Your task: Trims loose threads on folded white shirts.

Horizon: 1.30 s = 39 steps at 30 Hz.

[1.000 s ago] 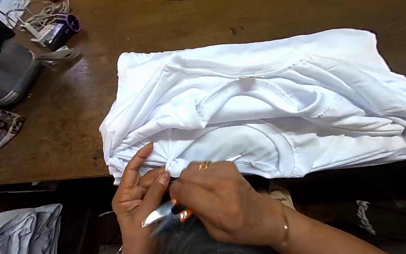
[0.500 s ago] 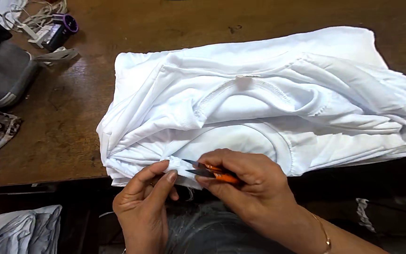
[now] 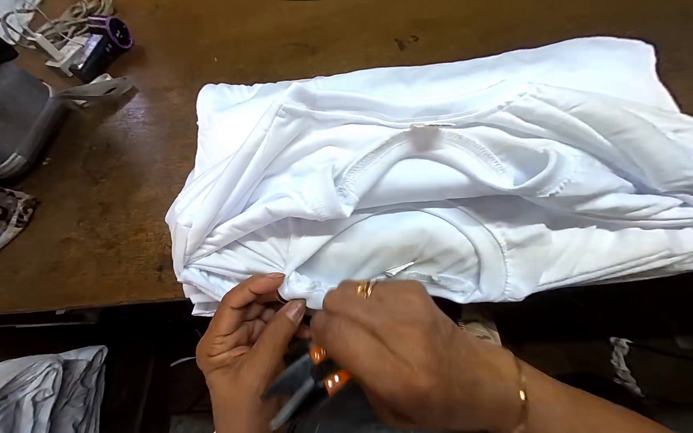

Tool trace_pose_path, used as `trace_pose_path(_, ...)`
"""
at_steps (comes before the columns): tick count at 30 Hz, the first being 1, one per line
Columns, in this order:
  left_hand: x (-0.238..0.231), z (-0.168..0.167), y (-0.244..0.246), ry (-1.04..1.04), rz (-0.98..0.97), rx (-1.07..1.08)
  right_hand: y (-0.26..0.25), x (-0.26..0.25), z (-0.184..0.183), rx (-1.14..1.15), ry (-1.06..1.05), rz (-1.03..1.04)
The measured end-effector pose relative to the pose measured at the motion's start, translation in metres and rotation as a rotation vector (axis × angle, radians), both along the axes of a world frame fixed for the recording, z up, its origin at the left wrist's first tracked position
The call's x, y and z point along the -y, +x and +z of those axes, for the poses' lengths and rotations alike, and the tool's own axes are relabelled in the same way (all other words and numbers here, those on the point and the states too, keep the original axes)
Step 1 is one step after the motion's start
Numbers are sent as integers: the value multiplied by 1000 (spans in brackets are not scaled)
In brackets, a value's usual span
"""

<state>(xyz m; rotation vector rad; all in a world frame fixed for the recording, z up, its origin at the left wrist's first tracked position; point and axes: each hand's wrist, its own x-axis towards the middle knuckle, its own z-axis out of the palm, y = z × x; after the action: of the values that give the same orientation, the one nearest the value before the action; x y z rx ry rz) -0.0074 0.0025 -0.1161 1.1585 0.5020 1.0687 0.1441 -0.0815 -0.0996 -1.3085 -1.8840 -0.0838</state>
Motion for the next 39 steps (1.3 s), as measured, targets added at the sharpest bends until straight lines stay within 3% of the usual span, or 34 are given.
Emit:
trace_pose_path(5,1,-2,0,-36,8,22,1,27,-17,-116,-243,286)
trace_pose_path(9,4,-2,0,-72,10,3,14,32,-12,-261,-172,56)
trace_pose_path(14,4,-3,-5,242,70,-252,42,52,1,-693,-165,-62)
trace_pose_path(17,12,3,-2,274,58,-289,54,75,-2,-971,-206,-171)
trace_pose_path(19,17,7,-1,308,24,-314,58,87,-5,-1020,-214,-253)
trace_pose_path(25,28,13,6,601,99,-645,45,88,-12,-578,-150,-384)
trace_pose_path(28,30,16,13,576,54,-714,43,78,-9,-375,-112,-380)
trace_pose_path(34,24,3,21,518,218,-396,44,70,-11,-116,-119,-424)
trace_pose_path(39,28,0,26,131,149,-78,39,66,-22,12,-44,-470)
